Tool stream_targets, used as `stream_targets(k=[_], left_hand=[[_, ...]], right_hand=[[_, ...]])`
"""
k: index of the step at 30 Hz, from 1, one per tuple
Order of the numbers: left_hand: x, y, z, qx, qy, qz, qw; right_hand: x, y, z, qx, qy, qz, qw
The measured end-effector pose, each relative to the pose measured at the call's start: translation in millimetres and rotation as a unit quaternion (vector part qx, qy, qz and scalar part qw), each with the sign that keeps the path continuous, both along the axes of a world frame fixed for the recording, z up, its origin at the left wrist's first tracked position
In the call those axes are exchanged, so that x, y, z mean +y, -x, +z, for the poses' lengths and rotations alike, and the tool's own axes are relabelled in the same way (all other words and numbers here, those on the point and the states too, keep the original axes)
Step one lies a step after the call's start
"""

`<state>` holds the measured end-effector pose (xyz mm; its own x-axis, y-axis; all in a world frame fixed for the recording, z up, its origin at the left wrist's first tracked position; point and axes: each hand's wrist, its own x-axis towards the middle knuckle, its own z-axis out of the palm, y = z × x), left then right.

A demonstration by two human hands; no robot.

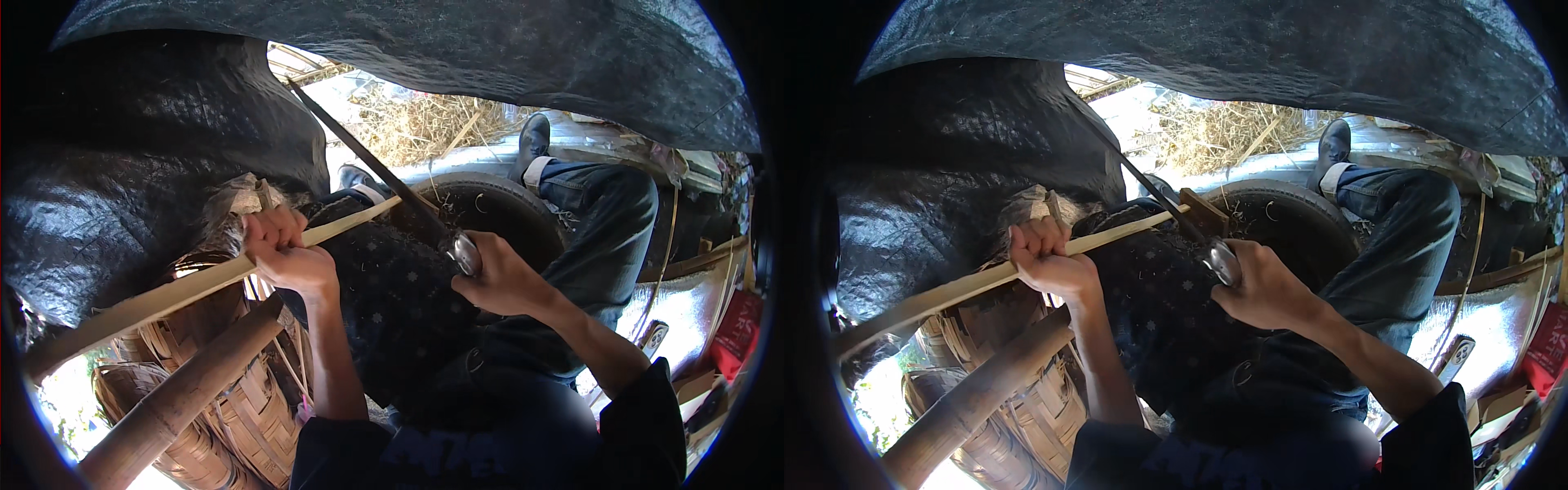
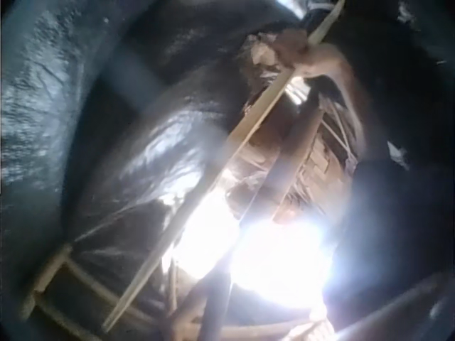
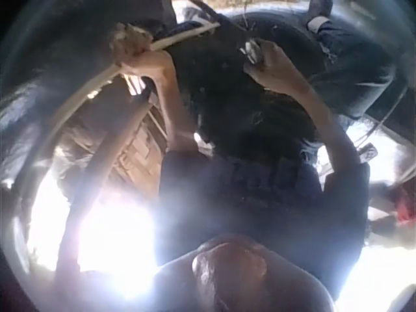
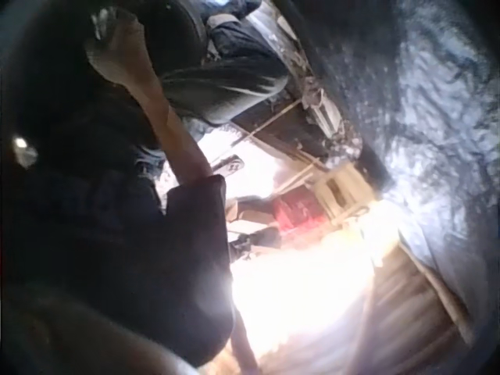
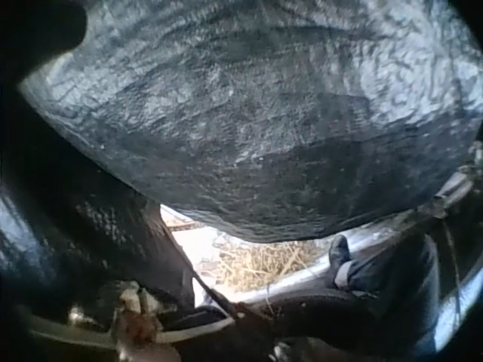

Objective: The person holds a bamboo strip in one hand and repeatedly shaves and scrapes along its surface using a knife.

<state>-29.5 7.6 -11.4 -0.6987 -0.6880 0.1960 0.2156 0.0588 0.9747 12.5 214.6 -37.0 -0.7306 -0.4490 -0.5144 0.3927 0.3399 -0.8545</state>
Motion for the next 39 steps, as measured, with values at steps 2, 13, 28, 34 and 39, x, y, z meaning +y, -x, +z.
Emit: stream_targets(k=[2,13,28,34,39], left_hand=[[0.3,1.3,1.2,0.020,-0.017,-0.095,0.995],[-29.7,-24.6,1.2,0.038,-0.065,-0.287,0.955],[-1.8,-11.4,3.1,0.010,-0.048,-0.032,0.998],[-0.2,-6.3,1.0,0.003,-0.024,-0.031,0.999],[-1.4,-1.2,4.3,-0.001,-0.029,-0.010,1.000]], right_hand=[[0.6,10.4,23.5,0.053,0.045,-0.048,0.996],[-3.0,-22.0,-0.4,0.033,0.041,-0.074,0.996],[-25.5,-30.3,18.1,0.011,0.129,-0.043,0.991],[-25.2,-16.1,-1.0,-0.112,0.039,0.005,0.993],[-18.5,0.0,37.0,0.060,0.042,-0.019,0.997]])
